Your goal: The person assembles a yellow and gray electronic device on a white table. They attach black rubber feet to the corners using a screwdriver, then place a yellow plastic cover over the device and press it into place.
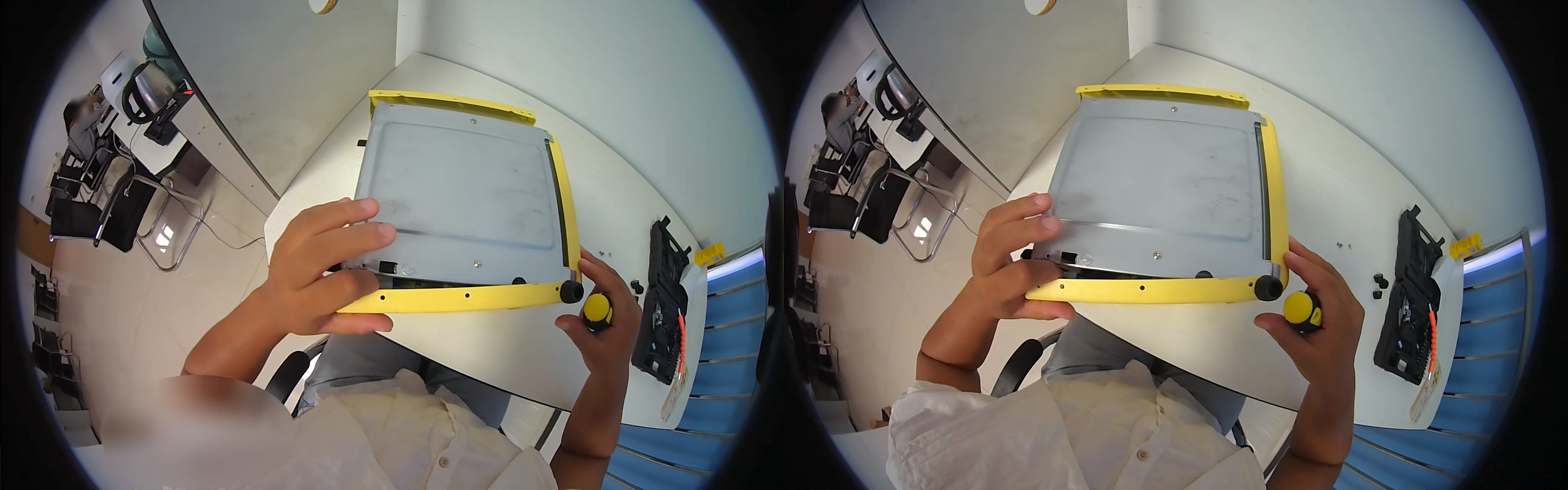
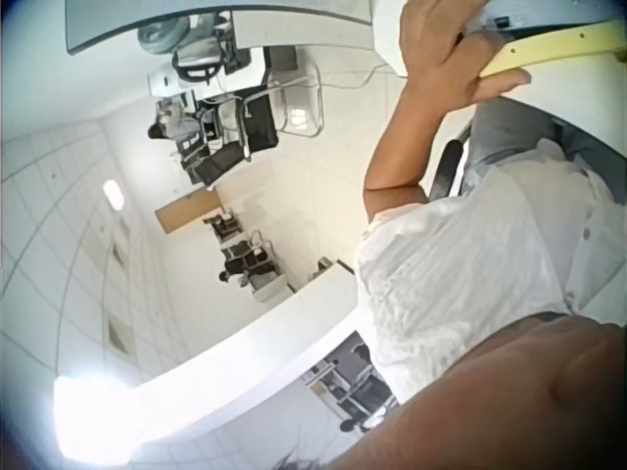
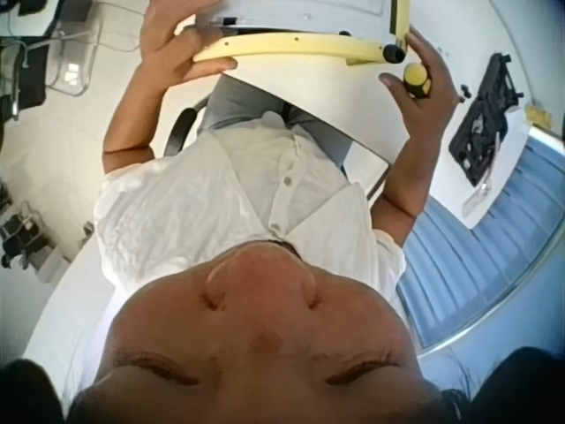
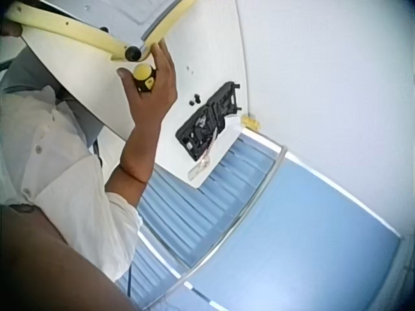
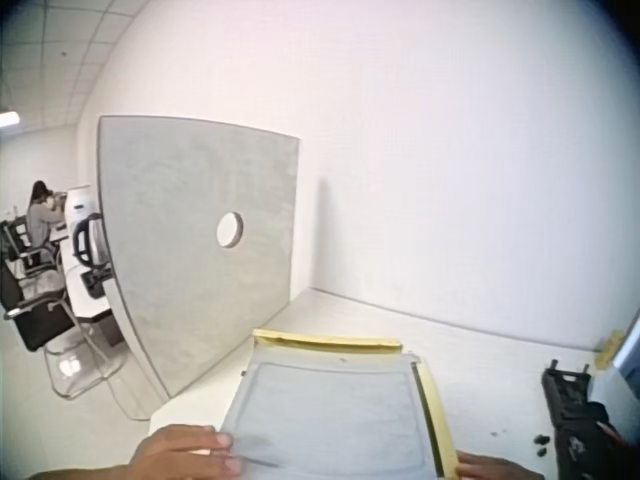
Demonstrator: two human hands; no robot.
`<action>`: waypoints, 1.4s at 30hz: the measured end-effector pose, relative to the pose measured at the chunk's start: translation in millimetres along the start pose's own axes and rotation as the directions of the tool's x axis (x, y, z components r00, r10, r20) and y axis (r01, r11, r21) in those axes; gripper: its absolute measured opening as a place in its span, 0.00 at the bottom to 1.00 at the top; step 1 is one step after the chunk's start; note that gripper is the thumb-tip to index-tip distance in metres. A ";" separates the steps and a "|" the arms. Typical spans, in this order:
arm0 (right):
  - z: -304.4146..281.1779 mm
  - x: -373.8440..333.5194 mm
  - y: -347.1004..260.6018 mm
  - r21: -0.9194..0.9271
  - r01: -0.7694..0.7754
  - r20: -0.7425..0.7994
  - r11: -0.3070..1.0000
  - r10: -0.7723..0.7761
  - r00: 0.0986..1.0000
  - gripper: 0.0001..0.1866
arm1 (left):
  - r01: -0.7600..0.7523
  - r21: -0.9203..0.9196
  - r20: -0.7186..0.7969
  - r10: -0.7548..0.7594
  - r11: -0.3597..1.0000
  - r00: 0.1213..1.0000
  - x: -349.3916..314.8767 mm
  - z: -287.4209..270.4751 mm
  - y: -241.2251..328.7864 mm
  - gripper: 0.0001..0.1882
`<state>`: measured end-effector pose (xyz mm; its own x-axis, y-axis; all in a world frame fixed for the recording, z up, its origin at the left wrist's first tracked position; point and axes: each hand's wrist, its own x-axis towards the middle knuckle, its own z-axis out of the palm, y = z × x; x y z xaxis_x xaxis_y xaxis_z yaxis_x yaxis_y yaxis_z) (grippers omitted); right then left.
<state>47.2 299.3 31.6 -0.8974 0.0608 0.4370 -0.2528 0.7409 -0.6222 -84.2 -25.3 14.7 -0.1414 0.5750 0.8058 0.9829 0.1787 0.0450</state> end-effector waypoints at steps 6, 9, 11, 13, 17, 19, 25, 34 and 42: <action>0.5 1.3 0.2 -0.031 0.033 0.008 0.999 -0.033 0.999 0.35 | 0.113 -0.145 0.001 -0.114 0.983 0.993 -6.6 1.6 0.6 0.22; 2.1 1.3 4.2 -0.017 0.073 -0.016 0.997 -0.074 0.997 0.35 | 0.100 -0.136 0.015 -0.099 0.986 0.995 -7.6 -0.1 -1.8 0.24; 1.8 1.9 3.0 -0.007 0.061 -0.007 0.998 -0.061 0.998 0.35 | 0.102 -0.119 0.016 -0.101 0.988 0.995 -7.7 -0.4 -2.4 0.26; 2.0 2.5 2.5 -0.005 0.059 -0.003 0.998 -0.059 0.998 0.35 | 0.155 -0.109 0.004 -0.155 0.982 0.988 -6.2 -0.4 -1.3 0.27; 2.3 2.5 6.0 -0.020 0.092 -0.005 0.996 -0.092 0.996 0.35 | 0.308 -0.080 0.128 -0.297 0.948 0.946 2.7 -1.3 1.6 0.29; 2.4 2.5 7.4 -0.023 0.105 -0.007 0.994 -0.105 0.994 0.35 | 0.255 -0.030 0.156 -0.247 0.967 0.956 5.0 -1.5 -0.6 0.26; 2.2 4.2 4.0 -0.023 0.116 -0.010 0.993 -0.116 0.993 0.34 | 0.211 0.002 0.132 -0.209 0.978 0.969 14.4 -1.9 -1.6 0.21; 3.4 6.8 3.3 0.026 0.155 -0.031 0.988 -0.154 0.988 0.28 | 0.299 0.388 0.343 -0.438 0.872 0.831 53.6 -4.7 48.3 0.20; 4.6 10.0 3.3 0.006 0.161 -0.066 0.987 -0.160 0.985 0.23 | 0.378 0.236 0.409 -0.445 0.895 0.797 89.2 31.4 72.9 0.29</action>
<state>35.7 299.3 30.9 -0.8192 -0.0145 0.5733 -0.3964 0.7368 -0.5477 -28.9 64.1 71.3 -0.5982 0.7054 0.3801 0.7982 0.5662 0.2055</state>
